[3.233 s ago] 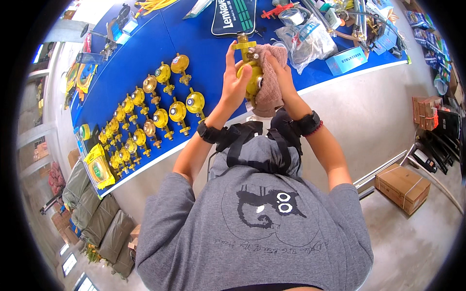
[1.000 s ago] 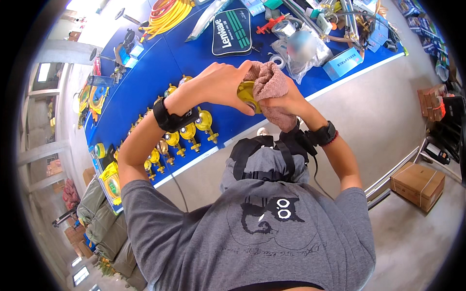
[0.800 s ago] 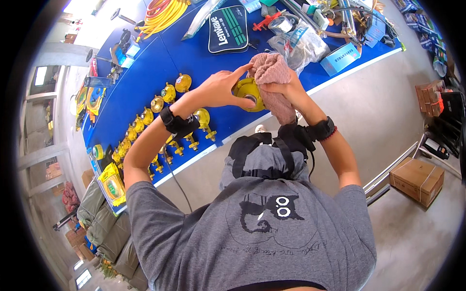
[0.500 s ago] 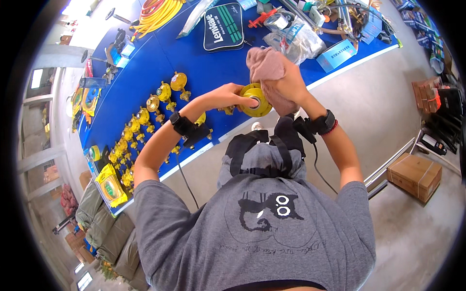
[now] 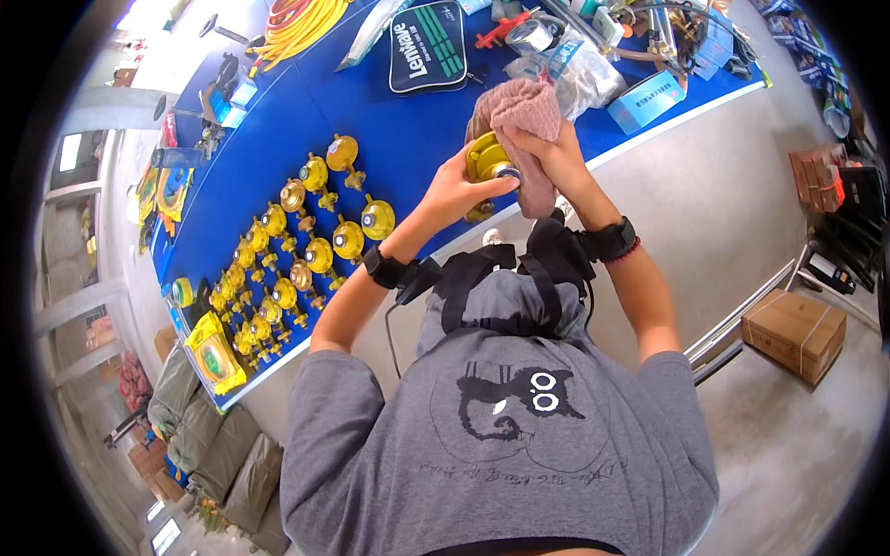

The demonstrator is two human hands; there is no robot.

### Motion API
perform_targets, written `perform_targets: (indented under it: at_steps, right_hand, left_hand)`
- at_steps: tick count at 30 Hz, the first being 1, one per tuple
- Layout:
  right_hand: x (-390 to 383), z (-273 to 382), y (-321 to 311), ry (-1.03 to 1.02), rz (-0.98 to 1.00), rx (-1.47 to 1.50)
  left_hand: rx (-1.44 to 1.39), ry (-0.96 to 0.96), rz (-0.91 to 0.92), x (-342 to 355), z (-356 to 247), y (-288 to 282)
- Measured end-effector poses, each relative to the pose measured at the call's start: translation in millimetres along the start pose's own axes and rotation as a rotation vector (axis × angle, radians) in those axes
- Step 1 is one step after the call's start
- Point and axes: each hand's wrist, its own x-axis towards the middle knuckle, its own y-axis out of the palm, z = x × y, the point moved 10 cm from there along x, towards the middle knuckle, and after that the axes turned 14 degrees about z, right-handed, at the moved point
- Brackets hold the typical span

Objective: The person wipes yellow gas regulators with a cloth and places them back onto a blue table.

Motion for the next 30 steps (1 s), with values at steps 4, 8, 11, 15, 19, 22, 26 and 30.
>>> perform_targets:
  at_steps: [4,8,11,15,19,22,26,30]
  right_hand:
    - [4.1,10.1,-7.3,-0.031,-0.071,-0.111]
    - [4.8,-15.2,-14.9,0.013,-0.093,0.41]
    - [-5.2,-25.8,-11.1,-0.001,-0.144,0.503]
    - [-12.8,-2.6,2.3,-0.171,-0.219,0.135]
    - [-8.1,3.3,-11.4,-0.131,-0.348,-0.215]
    - [2.1,-24.2,-23.0,-0.053,-0.293,0.008]
    - [12.5,-76.8,-20.2,0.035,-0.111,0.175]
    - [8.4,-112.7,12.0,0.226,0.009,0.159]
  left_hand:
    - [-0.238,0.11,-0.044,-4.0,-4.9,6.7]
    - [-0.37,0.174,-0.047,-8.3,-10.0,6.3]
    - [-0.376,0.245,-0.131,-8.7,-21.3,-4.0]
    - [-0.297,0.204,-0.355,-9.7,-16.2,-11.3]
    - [-0.428,0.176,-0.437,-11.0,10.8,-5.4]
    - [-0.462,0.158,-0.38,-11.6,6.2,-2.3]
    - [-0.48,0.171,-0.25,-17.2,8.7,-8.6]
    - [-0.517,0.085,-0.512,-37.2,55.4,-49.6]
